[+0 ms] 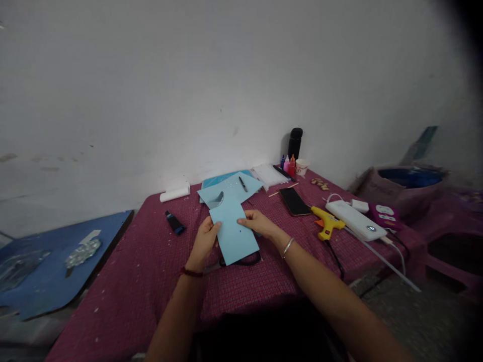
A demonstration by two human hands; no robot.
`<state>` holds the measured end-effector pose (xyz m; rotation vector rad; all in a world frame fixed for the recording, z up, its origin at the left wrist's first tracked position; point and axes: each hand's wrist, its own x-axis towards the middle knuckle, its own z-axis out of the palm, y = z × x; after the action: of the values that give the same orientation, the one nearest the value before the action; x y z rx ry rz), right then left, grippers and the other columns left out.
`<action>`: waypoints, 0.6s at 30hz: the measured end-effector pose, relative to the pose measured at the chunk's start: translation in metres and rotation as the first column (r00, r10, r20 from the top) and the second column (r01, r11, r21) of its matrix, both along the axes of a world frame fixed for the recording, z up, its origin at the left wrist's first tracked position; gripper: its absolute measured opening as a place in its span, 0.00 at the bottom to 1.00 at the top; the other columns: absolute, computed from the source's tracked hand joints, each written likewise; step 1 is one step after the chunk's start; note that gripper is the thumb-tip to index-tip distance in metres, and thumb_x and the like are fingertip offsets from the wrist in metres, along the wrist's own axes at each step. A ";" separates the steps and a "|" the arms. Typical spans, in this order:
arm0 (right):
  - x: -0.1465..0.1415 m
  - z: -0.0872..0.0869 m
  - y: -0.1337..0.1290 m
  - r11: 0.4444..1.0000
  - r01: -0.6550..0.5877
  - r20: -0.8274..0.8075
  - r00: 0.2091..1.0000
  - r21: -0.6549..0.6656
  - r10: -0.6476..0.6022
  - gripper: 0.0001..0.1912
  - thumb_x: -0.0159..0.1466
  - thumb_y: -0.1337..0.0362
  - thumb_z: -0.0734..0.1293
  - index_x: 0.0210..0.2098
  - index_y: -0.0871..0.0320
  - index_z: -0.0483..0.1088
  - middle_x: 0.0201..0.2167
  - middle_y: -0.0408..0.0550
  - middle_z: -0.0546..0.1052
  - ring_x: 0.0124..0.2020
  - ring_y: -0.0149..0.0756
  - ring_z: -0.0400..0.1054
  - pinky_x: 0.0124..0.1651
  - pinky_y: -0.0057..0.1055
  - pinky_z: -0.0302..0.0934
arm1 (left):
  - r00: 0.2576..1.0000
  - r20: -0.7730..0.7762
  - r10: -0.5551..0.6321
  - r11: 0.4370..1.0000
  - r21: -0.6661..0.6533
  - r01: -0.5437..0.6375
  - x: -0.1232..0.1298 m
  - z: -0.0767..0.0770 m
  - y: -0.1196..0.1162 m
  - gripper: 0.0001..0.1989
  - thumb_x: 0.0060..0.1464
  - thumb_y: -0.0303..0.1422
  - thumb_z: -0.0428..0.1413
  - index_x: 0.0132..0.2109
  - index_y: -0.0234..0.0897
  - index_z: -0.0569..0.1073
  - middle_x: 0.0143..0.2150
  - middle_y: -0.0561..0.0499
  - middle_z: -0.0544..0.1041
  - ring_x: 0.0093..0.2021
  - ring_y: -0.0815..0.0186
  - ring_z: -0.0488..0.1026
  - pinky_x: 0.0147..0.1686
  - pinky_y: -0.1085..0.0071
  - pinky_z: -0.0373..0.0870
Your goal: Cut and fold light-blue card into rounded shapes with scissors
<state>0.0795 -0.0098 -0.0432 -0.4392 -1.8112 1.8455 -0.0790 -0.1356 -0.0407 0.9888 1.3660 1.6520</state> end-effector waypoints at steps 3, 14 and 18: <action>0.003 0.002 0.000 0.994 0.025 -0.018 0.999 -0.105 -0.027 0.23 0.46 0.52 0.75 0.33 0.63 0.74 0.25 0.44 0.77 0.23 0.30 0.66 0.27 0.28 0.60 | 0.998 -0.015 -0.065 0.996 -0.054 0.065 -0.003 -0.003 -0.001 0.21 0.47 0.39 0.63 0.47 0.34 0.73 0.24 0.53 0.74 0.16 0.75 0.62 0.14 0.78 0.54; -0.001 0.003 -0.003 0.948 0.029 -0.109 0.992 -0.316 -0.066 0.13 0.45 0.61 0.74 0.27 0.60 0.72 0.21 0.42 0.75 0.21 0.29 0.64 0.27 0.27 0.59 | 0.986 0.167 0.023 0.999 0.044 -0.030 0.002 0.011 -0.007 0.04 0.40 0.25 0.60 0.28 0.34 0.73 0.21 0.57 0.71 0.17 0.76 0.60 0.17 0.78 0.54; 0.003 0.005 -0.004 0.970 0.103 -0.094 0.988 -0.222 -0.126 0.09 0.51 0.59 0.70 0.26 0.58 0.70 0.18 0.41 0.72 0.17 0.29 0.61 0.22 0.26 0.54 | 0.965 0.262 0.008 0.997 0.078 -0.029 0.008 0.011 -0.005 0.09 0.44 0.30 0.58 0.37 0.37 0.74 0.29 0.54 0.75 0.26 0.71 0.69 0.27 0.75 0.65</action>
<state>0.0824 -0.0141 -0.0379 -0.5022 -1.4895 1.9542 -0.0707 -0.1405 -0.0295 0.7716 1.1427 1.7926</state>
